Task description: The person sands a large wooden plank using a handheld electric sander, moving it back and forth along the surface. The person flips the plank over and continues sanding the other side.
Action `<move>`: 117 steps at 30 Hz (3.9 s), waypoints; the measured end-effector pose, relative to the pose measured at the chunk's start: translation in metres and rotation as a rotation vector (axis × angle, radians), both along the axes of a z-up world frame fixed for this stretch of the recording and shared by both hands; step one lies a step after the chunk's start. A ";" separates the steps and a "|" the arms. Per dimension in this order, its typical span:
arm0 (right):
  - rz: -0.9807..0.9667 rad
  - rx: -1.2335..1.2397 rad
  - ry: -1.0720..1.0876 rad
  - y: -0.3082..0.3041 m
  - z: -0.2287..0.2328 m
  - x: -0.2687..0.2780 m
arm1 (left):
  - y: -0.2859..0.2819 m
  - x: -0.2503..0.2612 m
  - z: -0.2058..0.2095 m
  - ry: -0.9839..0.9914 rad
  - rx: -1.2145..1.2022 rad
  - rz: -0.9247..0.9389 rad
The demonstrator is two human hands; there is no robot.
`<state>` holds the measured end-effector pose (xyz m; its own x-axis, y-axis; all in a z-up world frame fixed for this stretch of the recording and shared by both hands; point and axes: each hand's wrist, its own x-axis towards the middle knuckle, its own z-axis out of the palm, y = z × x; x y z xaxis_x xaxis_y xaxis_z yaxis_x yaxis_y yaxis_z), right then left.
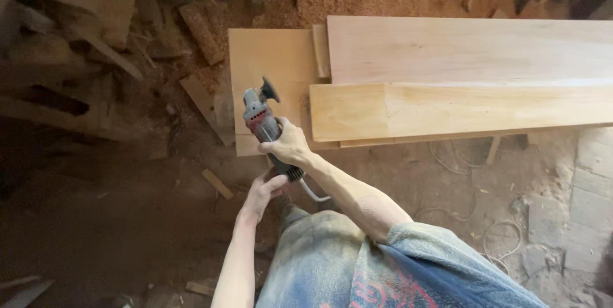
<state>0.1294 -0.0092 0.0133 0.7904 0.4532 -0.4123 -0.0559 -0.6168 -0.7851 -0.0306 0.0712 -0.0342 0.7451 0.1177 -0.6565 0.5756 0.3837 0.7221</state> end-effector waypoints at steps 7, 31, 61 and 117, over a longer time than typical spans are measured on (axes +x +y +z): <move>-0.081 -0.329 -0.279 0.033 -0.027 0.017 | 0.007 -0.034 -0.033 0.086 0.002 0.271; -0.202 -0.539 -0.548 0.059 -0.084 0.015 | 0.030 -0.071 -0.052 0.153 0.082 0.340; -0.038 -0.362 -0.404 0.018 -0.065 0.014 | -0.002 -0.013 -0.041 0.122 0.191 0.147; -1.077 0.217 0.140 -0.340 -0.118 0.067 | -0.167 0.208 -0.055 0.178 1.362 0.012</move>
<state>0.1967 -0.3489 -0.1050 0.7676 -0.3696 -0.5236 -0.5768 -0.0424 -0.8158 0.1772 -0.0959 -0.0887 0.6582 0.7456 -0.1037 0.7008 -0.5566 0.4461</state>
